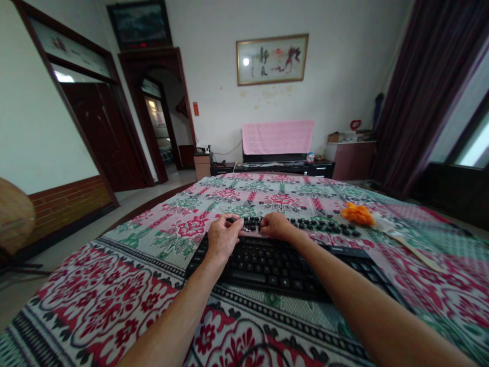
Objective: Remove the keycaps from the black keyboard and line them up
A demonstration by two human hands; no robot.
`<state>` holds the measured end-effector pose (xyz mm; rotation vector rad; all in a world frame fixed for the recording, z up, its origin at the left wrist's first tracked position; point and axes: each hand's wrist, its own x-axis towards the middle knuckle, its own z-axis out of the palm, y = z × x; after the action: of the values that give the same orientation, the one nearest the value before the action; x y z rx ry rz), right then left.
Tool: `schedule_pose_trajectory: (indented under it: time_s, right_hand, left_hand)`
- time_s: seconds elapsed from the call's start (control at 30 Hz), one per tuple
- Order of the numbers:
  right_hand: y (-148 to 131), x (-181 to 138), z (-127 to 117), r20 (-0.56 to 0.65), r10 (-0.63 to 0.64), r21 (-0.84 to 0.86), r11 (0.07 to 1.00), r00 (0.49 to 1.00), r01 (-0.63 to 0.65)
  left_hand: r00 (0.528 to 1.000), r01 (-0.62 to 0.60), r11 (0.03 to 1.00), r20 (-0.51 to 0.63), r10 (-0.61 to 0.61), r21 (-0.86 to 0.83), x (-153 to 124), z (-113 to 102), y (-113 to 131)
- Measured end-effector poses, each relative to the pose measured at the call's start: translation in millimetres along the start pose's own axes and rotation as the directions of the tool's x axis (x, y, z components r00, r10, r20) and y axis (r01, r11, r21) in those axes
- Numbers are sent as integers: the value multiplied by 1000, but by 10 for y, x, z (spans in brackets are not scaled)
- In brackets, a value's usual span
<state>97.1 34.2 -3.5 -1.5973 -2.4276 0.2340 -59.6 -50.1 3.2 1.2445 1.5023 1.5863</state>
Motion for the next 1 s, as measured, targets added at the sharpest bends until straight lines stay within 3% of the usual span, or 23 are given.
schedule_pose_trajectory:
  time_s: [0.7, 0.87, 1.0]
  right_hand:
    - [-18, 85, 101, -54, 20, -33, 999, 998, -22]
    - [-39, 33, 14, -66, 3, -5, 1000, 998, -4]
    - [47, -143, -146, -34, -85, 76, 993, 996, 88]
  left_hand:
    - [1000, 19, 1000, 6, -19, -15, -15, 14, 16]
    - [999, 26, 1000, 18, -27, 13, -28, 12, 27]
    - [993, 68, 995, 90, -75, 70, -69, 36, 57]
